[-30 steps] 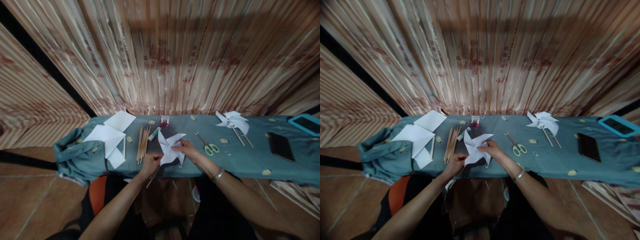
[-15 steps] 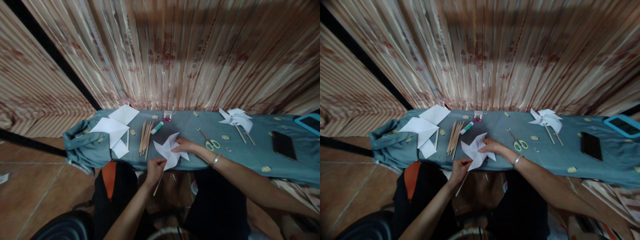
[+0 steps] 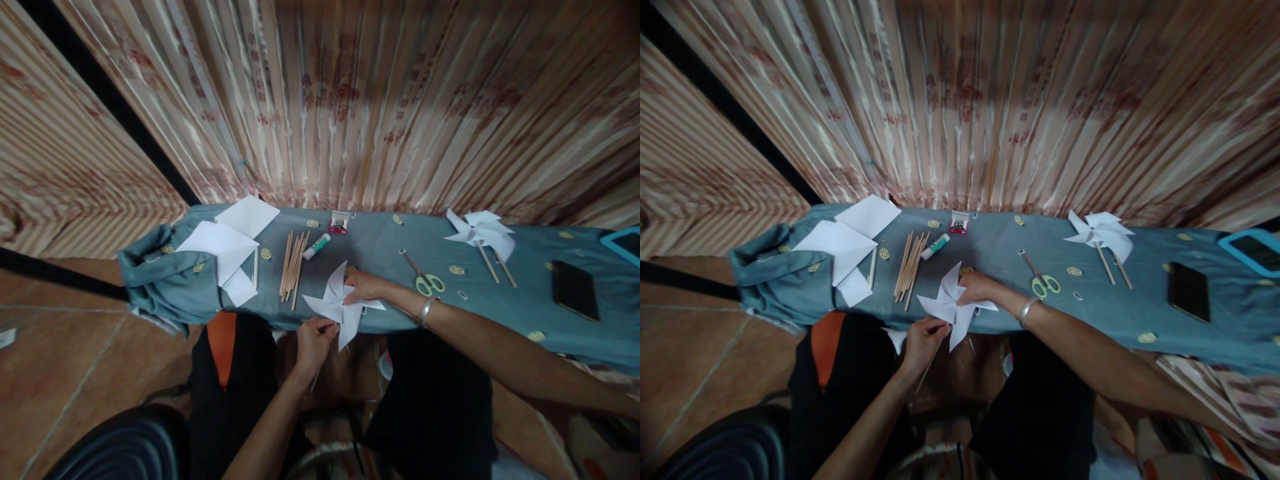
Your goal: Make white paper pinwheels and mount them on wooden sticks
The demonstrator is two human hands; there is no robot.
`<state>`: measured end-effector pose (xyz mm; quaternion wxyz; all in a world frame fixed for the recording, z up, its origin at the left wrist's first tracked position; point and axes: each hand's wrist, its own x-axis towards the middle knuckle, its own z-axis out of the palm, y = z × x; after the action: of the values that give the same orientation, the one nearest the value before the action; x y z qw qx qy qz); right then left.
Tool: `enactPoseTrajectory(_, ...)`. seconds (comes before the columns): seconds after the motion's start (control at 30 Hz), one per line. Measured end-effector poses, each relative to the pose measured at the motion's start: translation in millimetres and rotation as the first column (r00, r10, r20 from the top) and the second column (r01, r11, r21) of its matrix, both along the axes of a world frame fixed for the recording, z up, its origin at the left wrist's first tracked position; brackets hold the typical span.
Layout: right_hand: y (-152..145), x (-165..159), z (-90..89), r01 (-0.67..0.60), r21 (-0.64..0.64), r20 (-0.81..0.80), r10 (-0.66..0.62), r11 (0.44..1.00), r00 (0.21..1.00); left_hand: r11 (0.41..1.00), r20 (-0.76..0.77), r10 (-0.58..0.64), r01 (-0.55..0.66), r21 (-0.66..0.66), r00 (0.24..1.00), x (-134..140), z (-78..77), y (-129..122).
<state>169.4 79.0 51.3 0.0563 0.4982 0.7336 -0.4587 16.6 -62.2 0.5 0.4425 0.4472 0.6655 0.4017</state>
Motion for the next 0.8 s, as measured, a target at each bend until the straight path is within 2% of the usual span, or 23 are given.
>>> enactPoseTrajectory(0.2,1.0,-1.9,1.0,-0.048,0.020,0.056,0.047,0.999,0.997,0.999,0.076,0.029,-0.027,-0.027,0.997,1.9,-4.3,-0.3)
enactPoseTrajectory(0.57,12.4,-1.4,-4.6,-0.046,-0.065,0.042,0.049,0.997,0.998,0.992,0.302,0.079,-0.045,-0.117,0.950,2.3,-13.7,-2.8)
enactPoseTrajectory(0.8,12.5,2.7,-13.5,-0.055,-0.016,-0.023,0.055,0.998,0.998,0.975,0.452,0.113,-0.011,-0.222,0.885,3.3,-7.2,-16.1)
